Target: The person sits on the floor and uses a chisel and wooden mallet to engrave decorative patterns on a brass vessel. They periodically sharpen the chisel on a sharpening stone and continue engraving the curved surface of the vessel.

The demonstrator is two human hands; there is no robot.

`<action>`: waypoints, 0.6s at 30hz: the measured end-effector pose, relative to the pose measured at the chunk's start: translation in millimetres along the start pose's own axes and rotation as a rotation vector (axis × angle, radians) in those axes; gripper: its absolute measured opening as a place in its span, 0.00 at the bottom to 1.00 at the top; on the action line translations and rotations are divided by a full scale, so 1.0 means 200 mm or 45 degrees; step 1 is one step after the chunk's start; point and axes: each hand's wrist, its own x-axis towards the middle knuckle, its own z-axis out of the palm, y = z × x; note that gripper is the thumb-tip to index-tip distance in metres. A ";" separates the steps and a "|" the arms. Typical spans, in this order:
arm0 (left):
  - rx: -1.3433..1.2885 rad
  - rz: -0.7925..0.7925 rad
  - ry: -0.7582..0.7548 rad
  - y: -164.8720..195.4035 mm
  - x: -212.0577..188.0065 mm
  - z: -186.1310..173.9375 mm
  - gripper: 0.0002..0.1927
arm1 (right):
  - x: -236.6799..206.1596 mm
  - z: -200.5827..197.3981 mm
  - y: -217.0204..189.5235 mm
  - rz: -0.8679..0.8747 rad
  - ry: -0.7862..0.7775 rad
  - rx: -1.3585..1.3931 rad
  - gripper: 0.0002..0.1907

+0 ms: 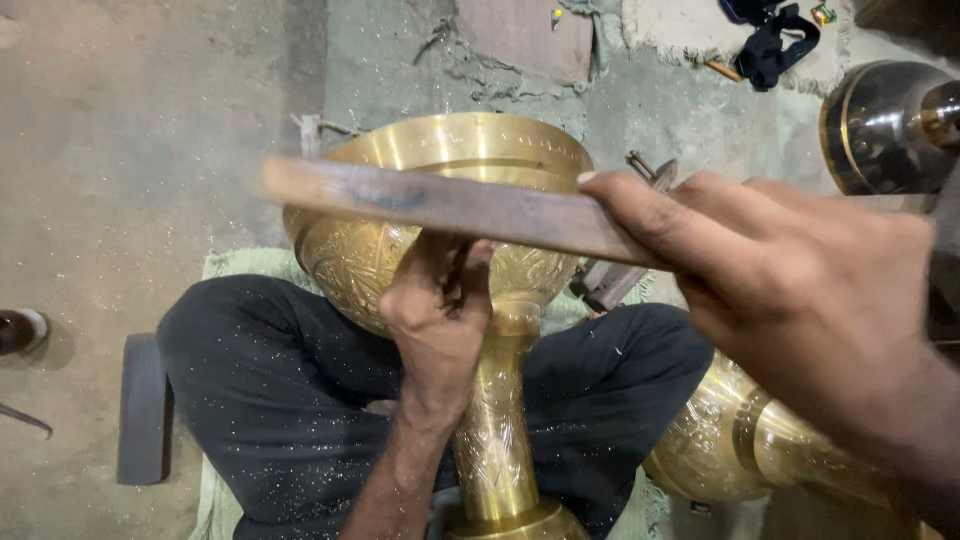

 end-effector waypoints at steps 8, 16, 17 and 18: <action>-0.130 -0.024 -0.019 0.02 -0.01 0.00 0.09 | -0.15 0.01 0.08 0.111 -0.069 0.225 0.23; 0.036 -0.037 -0.082 -0.01 -0.05 0.00 0.09 | -0.14 0.06 0.06 0.055 -0.181 -0.270 0.23; -0.072 -0.029 -0.060 0.00 -0.05 0.01 0.09 | -0.14 0.05 0.07 0.043 -0.086 -0.172 0.21; -0.181 -0.028 -0.050 0.00 -0.05 0.01 0.08 | -0.14 0.05 0.08 0.038 0.000 -0.071 0.20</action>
